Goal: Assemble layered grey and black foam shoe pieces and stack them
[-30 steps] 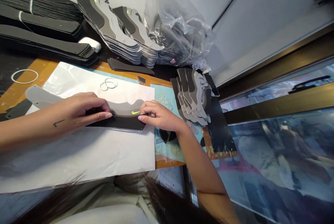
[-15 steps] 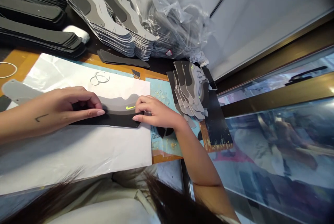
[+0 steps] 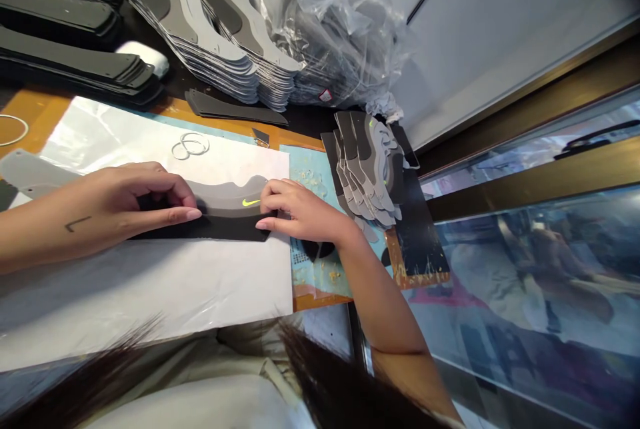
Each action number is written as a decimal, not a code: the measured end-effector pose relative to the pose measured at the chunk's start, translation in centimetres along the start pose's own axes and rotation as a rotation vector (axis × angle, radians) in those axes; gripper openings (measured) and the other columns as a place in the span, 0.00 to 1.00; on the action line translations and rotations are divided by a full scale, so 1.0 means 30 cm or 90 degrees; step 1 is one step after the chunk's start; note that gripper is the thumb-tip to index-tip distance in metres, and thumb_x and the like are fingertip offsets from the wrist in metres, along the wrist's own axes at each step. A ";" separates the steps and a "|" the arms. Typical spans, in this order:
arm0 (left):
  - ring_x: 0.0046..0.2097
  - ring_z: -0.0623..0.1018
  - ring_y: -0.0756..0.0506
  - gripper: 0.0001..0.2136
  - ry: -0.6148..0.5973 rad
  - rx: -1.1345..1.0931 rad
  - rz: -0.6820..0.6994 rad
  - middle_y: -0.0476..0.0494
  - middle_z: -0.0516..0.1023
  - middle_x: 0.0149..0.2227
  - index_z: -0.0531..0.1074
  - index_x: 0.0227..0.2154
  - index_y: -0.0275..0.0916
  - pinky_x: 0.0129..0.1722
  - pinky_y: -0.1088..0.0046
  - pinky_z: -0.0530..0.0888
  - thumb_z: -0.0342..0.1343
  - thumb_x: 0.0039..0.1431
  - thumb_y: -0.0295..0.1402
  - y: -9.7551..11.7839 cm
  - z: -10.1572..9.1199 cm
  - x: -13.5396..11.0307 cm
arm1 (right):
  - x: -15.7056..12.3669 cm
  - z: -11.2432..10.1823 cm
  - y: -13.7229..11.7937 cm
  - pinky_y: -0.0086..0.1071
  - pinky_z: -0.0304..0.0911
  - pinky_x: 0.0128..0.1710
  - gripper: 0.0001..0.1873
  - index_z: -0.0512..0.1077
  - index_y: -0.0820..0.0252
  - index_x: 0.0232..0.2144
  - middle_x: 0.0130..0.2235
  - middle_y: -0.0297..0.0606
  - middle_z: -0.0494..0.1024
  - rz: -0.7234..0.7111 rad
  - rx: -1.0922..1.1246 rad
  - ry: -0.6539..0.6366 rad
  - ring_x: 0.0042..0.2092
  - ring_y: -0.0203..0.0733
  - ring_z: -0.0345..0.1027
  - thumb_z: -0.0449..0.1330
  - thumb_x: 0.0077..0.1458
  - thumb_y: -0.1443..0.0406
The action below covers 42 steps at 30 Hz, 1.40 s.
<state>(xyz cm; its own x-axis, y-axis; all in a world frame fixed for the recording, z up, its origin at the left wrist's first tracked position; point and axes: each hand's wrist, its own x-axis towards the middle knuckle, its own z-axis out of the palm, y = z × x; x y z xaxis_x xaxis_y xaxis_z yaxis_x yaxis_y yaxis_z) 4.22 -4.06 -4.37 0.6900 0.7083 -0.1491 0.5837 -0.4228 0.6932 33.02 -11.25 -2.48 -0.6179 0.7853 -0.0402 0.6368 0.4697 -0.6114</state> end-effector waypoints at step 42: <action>0.31 0.75 0.43 0.22 0.063 0.037 0.066 0.47 0.78 0.29 0.80 0.29 0.48 0.30 0.68 0.71 0.55 0.50 0.60 0.039 0.003 0.003 | 0.000 0.002 -0.004 0.33 0.59 0.45 0.10 0.70 0.60 0.29 0.39 0.38 0.72 -0.009 -0.051 0.026 0.41 0.40 0.66 0.63 0.61 0.63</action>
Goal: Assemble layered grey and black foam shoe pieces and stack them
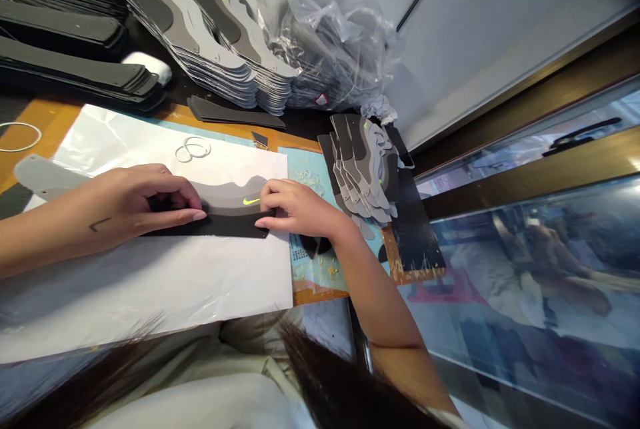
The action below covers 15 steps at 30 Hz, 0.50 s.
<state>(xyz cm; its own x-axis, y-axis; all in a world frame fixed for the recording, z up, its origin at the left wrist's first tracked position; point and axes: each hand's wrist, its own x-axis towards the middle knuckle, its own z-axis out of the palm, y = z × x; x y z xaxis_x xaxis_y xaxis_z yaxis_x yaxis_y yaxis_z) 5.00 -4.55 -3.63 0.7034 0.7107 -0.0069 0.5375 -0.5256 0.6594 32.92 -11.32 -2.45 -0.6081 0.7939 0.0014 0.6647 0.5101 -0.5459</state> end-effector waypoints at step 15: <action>0.30 0.75 0.44 0.24 0.019 0.026 0.033 0.46 0.77 0.29 0.80 0.28 0.47 0.29 0.70 0.70 0.53 0.52 0.62 -0.012 0.011 0.001 | 0.002 0.009 -0.005 0.32 0.57 0.44 0.10 0.71 0.61 0.32 0.41 0.40 0.73 0.005 -0.054 0.003 0.43 0.41 0.66 0.61 0.64 0.61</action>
<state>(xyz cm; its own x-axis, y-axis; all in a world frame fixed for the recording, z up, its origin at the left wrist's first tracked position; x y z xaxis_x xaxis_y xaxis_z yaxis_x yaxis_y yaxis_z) 4.99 -4.50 -4.12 0.7163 0.6960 0.0494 0.5203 -0.5800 0.6268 32.67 -11.44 -2.59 -0.6008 0.7994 0.0015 0.7037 0.5297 -0.4735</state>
